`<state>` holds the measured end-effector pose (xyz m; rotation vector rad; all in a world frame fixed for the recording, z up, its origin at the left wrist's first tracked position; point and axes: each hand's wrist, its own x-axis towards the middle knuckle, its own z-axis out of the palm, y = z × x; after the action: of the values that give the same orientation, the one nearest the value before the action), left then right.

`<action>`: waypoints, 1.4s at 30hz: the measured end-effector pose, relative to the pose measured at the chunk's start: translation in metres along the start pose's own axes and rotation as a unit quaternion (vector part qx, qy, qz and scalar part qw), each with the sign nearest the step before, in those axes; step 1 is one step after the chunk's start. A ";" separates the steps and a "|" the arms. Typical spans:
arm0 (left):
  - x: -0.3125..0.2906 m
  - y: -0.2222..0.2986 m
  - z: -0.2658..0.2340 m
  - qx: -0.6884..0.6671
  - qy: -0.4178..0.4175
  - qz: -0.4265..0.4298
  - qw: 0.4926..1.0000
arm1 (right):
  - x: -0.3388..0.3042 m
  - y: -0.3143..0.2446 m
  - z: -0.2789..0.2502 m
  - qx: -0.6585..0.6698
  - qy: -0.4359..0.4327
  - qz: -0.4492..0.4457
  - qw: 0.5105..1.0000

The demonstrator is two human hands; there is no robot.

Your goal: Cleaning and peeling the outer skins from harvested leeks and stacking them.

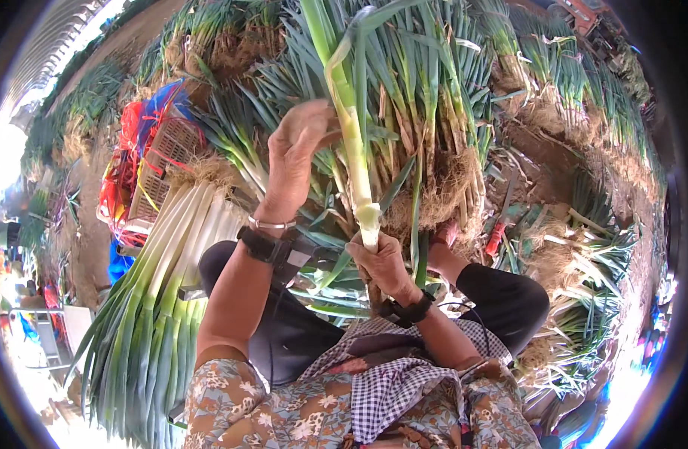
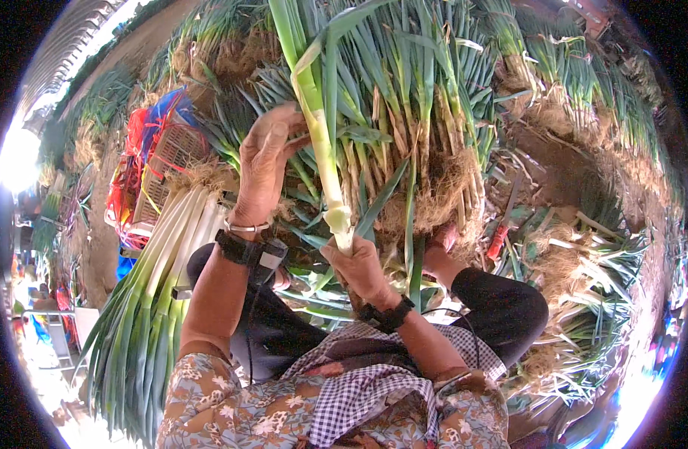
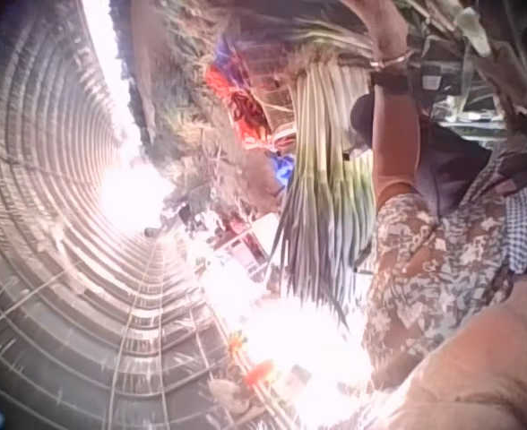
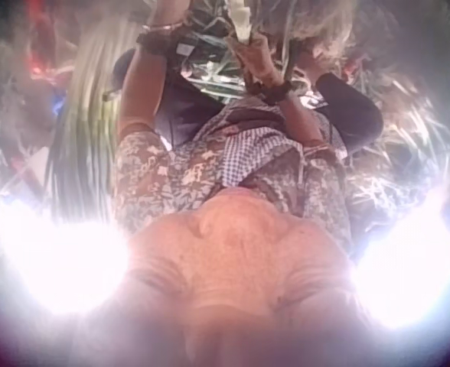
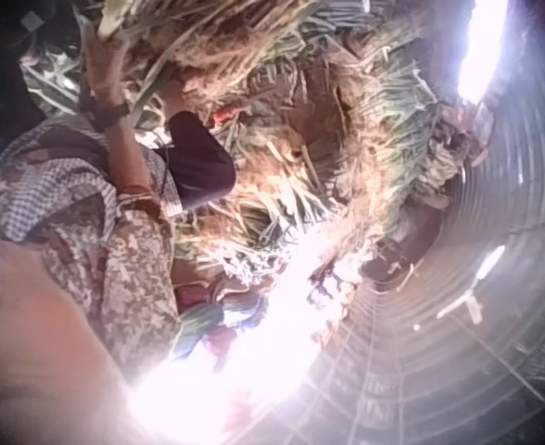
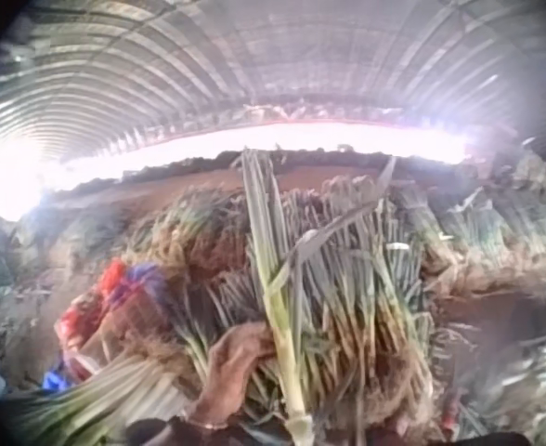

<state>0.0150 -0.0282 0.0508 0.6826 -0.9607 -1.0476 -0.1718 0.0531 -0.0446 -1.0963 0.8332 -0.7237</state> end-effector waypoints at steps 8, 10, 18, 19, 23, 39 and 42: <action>0.003 -0.014 -0.019 0.124 0.045 0.019 0.991 | -0.001 0.015 0.009 -0.149 0.044 -0.049 0.987; 0.003 -0.013 -0.026 0.126 0.022 -0.013 0.992 | -0.002 0.018 0.011 -0.157 0.055 -0.048 0.985; -0.007 0.002 0.004 0.577 -0.001 0.334 0.745 | 0.001 0.032 0.006 -0.150 0.122 -0.102 0.976; -0.010 0.001 0.004 0.577 -0.001 0.334 0.745 | 0.001 0.029 0.005 -0.163 0.124 -0.098 0.974; -0.025 -0.007 0.010 0.554 -0.076 0.255 0.789 | 0.005 0.022 -0.010 -0.019 0.054 0.029 0.998; -0.035 -0.022 -0.018 0.149 -0.247 -0.223 0.931 | 0.015 0.014 -0.030 0.104 -0.049 -0.018 0.993; 0.002 -0.007 -0.025 0.270 -0.005 -0.167 0.948 | 0.006 0.018 -0.023 0.128 -0.101 -0.035 0.986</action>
<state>0.0349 -0.0321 0.0349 1.3305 -1.1817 -1.0847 -0.1868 0.0436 -0.0683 -0.9518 0.5149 -0.7409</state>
